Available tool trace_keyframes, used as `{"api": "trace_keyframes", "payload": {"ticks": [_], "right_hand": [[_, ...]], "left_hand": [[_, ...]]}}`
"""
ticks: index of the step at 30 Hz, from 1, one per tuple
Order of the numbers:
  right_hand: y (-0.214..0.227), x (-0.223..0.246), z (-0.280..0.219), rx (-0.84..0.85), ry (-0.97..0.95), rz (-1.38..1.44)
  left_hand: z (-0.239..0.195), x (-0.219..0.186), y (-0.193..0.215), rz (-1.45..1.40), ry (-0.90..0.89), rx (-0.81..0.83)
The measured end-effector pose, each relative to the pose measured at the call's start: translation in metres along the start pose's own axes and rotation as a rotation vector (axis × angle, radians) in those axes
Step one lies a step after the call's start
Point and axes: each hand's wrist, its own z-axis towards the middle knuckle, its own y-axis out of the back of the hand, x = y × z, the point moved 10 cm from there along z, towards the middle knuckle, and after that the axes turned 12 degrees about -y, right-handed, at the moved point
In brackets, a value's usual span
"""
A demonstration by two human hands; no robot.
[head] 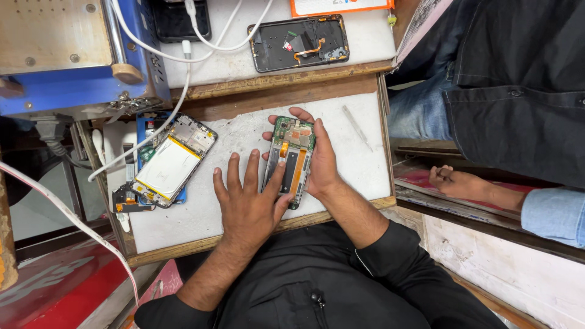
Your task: The person handles a disassembled smartphone, peels off a protective film from the back cover, and then places a new battery into the phone chassis. The person also handles a second disassembled phone and a battery box.
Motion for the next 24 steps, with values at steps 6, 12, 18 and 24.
{"api": "trace_keyframes", "payload": {"ticks": [6,12,18,24], "right_hand": [[-0.005,0.0,0.0,0.047,-0.008,-0.027],[-0.01,-0.001,-0.004,0.029,-0.053,-0.073],[-0.027,0.003,-0.009,0.044,-0.075,-0.183],[-0.027,0.0,-0.008,-0.062,-0.093,-0.247]], "left_hand": [[0.017,0.004,-0.004,0.048,0.018,0.022],[0.024,0.011,-0.008,-0.002,0.044,0.06],[0.03,0.017,0.007,-0.074,0.061,0.02],[0.029,0.022,0.017,-0.187,0.057,-0.006]]}}
